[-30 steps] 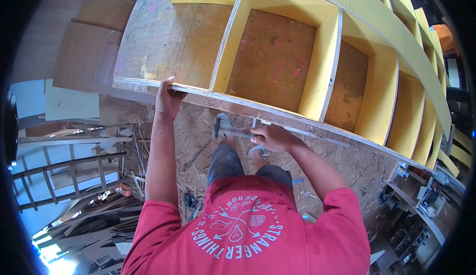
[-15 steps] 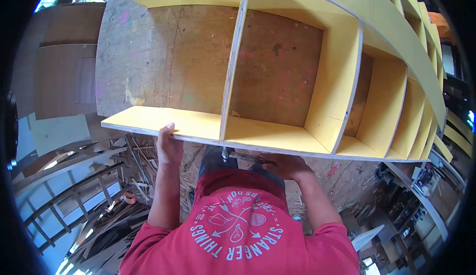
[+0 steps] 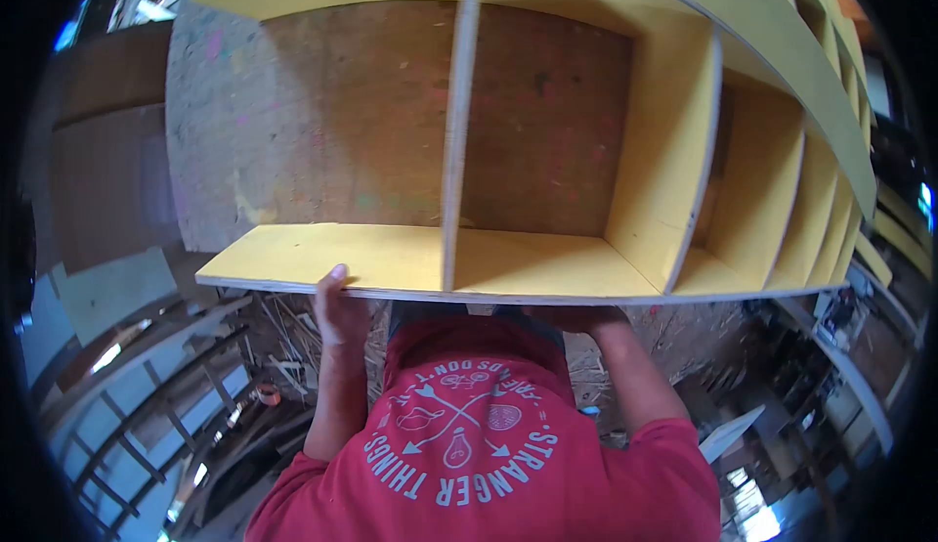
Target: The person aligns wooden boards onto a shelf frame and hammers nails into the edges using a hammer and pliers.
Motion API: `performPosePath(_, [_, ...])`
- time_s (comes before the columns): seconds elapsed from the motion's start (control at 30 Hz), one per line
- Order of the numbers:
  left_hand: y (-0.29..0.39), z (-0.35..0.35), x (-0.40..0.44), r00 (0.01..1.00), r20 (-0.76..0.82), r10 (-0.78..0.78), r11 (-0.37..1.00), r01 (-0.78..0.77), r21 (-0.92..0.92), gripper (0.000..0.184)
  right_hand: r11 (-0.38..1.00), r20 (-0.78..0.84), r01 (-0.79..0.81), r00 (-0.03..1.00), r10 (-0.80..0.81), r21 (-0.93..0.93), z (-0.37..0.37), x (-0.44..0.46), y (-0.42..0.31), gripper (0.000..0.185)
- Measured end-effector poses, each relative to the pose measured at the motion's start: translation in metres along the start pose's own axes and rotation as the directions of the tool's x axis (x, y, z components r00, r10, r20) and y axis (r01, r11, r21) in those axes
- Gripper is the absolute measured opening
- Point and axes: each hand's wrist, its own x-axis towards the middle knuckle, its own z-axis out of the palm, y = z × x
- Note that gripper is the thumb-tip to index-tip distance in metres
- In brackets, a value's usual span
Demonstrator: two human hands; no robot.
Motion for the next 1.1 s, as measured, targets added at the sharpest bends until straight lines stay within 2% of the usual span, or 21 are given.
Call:
performPosePath(0.03, [0.002, 0.003, -0.002, 1.000, 0.010, 0.002, 1.000, -0.003, 0.001, 0.052, 1.000, 0.003, -0.002, 1.000, 0.002, 0.012, 0.024, -0.008, 0.023, 0.057])
performPosePath(0.1, [0.002, 0.002, -0.001, 0.999, 0.054, 0.000, 0.998, -0.003, 0.056, 0.057, 0.961, 0.180, -0.194, 0.971, 0.159, 0.196, 0.008, -0.008, 0.011, 0.057])
performPosePath(0.13, [0.003, 0.006, -0.001, 0.998, 0.062, 0.009, 0.999, -0.012, 0.049, 0.057, 0.949, 0.164, -0.196, 0.974, 0.158, 0.248, 0.019, -0.012, 0.015, 0.056])
performPosePath(0.23, [0.005, 0.011, -0.002, 0.997, 0.061, 0.048, 0.998, -0.050, 0.039, 0.057, 0.977, 0.176, -0.174, 0.973, 0.151, 0.121, 0.025, -0.027, 0.021, 0.054])
performPosePath(0.27, [0.004, 0.011, 0.000, 0.997, 0.053, 0.061, 0.997, -0.063, 0.037, 0.057, 0.964, 0.259, -0.254, 0.939, 0.226, 0.080, 0.025, -0.033, 0.020, 0.053])
performPosePath(0.3, [0.004, 0.007, 0.003, 0.996, 0.046, 0.076, 0.996, -0.078, 0.032, 0.058, 0.962, 0.260, -0.250, 0.941, 0.215, 0.108, 0.025, -0.038, 0.022, 0.052])
performPosePath(0.33, [0.007, 0.001, 0.006, 0.995, 0.091, 0.028, 0.998, -0.033, 0.055, 0.059, 0.960, 0.261, -0.244, 0.944, 0.203, 0.136, 0.026, -0.043, 0.024, 0.052])
performPosePath(0.47, [0.007, 0.007, 0.003, 0.994, 0.076, 0.076, 0.996, -0.080, 0.049, 0.061, 0.931, 0.282, -0.256, 0.942, 0.181, 0.259, 0.020, -0.059, 0.029, 0.051])
performPosePath(0.57, [0.006, 0.007, 0.005, 0.989, 0.121, 0.090, 0.995, -0.095, 0.034, 0.060, 0.935, 0.332, -0.284, 0.921, 0.204, 0.213, 0.010, -0.065, 0.029, 0.051])
performPosePath(0.67, [0.006, 0.005, 0.008, 0.988, 0.111, 0.104, 0.994, -0.108, 0.032, 0.059, 0.941, 0.311, -0.273, 0.929, 0.203, 0.200, 0.012, -0.074, 0.034, 0.052])
performPosePath(0.77, [0.007, 0.013, 0.003, 0.993, 0.071, 0.096, 0.992, -0.101, 0.074, 0.057, 0.933, 0.300, -0.197, 0.948, 0.104, 0.301, 0.006, -0.088, 0.043, 0.052])
performPosePath(0.87, [0.004, 0.000, 0.015, 0.991, 0.094, 0.097, 0.992, -0.103, 0.066, 0.053, 0.916, 0.321, -0.124, 0.947, -0.006, 0.382, -0.032, -0.107, 0.027, 0.054])
performPosePath(0.97, [0.004, -0.002, 0.019, 0.987, 0.133, 0.086, 0.991, -0.098, 0.086, 0.047, 0.840, 0.225, -0.071, 0.972, -0.061, 0.538, -0.052, -0.139, 0.019, 0.054])
performPosePath(1.1, [0.005, 0.010, 0.014, 0.973, 0.216, 0.081, 0.993, -0.096, 0.062, 0.042, 0.797, -0.124, 0.107, 0.991, -0.041, 0.595, -0.081, -0.186, 0.006, 0.055])
